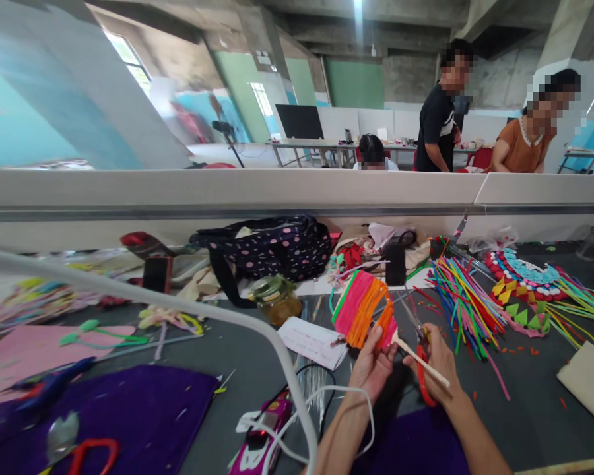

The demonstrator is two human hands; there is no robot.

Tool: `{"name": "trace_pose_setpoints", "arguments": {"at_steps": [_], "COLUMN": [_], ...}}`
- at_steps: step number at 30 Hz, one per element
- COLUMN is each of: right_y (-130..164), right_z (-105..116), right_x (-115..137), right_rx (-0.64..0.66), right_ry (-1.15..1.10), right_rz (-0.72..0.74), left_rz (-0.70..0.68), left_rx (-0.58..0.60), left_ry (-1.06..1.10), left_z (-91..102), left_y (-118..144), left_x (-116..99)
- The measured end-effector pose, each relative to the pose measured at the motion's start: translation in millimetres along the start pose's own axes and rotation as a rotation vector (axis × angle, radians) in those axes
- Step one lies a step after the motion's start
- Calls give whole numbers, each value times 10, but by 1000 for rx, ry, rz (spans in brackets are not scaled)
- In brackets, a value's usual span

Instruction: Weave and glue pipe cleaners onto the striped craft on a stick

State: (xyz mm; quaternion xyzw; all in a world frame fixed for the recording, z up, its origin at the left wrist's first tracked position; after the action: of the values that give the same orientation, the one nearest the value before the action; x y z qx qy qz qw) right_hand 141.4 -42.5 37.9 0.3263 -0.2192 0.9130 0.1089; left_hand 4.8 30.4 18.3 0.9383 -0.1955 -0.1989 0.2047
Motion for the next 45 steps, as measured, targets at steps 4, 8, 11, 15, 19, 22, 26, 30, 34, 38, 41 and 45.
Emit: {"name": "trace_pose_setpoints", "arguments": {"at_steps": [4,8,11,15,19,22,26,30,34,38,41,45], "right_y": [16,19,14,18,31,40,49,56,52,44,51,93], "right_z": [-42,-77,-76,-60,-54,-36,-14,-14,-75,-174,-163,-64], "right_x": [59,75,69,75,102,125,149,145,86,27,-56,-334], "right_rx": [-42,-68,-80,-97,-97,-106,-120,-134,-115,-13,18,-7], "right_ry": [47,98,121,151,173,167,176,207,228,171,110,147], "right_rz": [77,98,108,110,97,80,60,66,73,58,1,-109], "left_rz": [21,58,75,114,112,112,113,109,81,49,7,-32], "left_rx": [30,51,84,125,119,101,103,110,156,143,66,39], "left_ry": [1,-10,-38,-81,-77,-70,-80,-70,-78,-90,-77,-133], "left_z": [23,47,31,-1,7,21,11,1,-22,-11,27,49], "left_y": [-11,-4,23,55,57,53,54,62,56,17,-23,-71], "left_x": [46,96,113,146,160,166,167,170,179,158,56,-146]}}
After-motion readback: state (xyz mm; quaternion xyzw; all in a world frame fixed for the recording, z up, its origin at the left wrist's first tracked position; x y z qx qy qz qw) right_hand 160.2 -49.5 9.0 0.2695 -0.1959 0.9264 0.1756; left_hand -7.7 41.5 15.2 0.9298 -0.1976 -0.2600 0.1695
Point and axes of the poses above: each hand's wrist, its own y-axis away from the middle knuckle, its own z-axis out of the back of the hand, x = y × z, the point moved 6 cm from there along -y, towards the middle knuckle, and after that the axes turned 9 degrees about y, right-handed, at the moved point
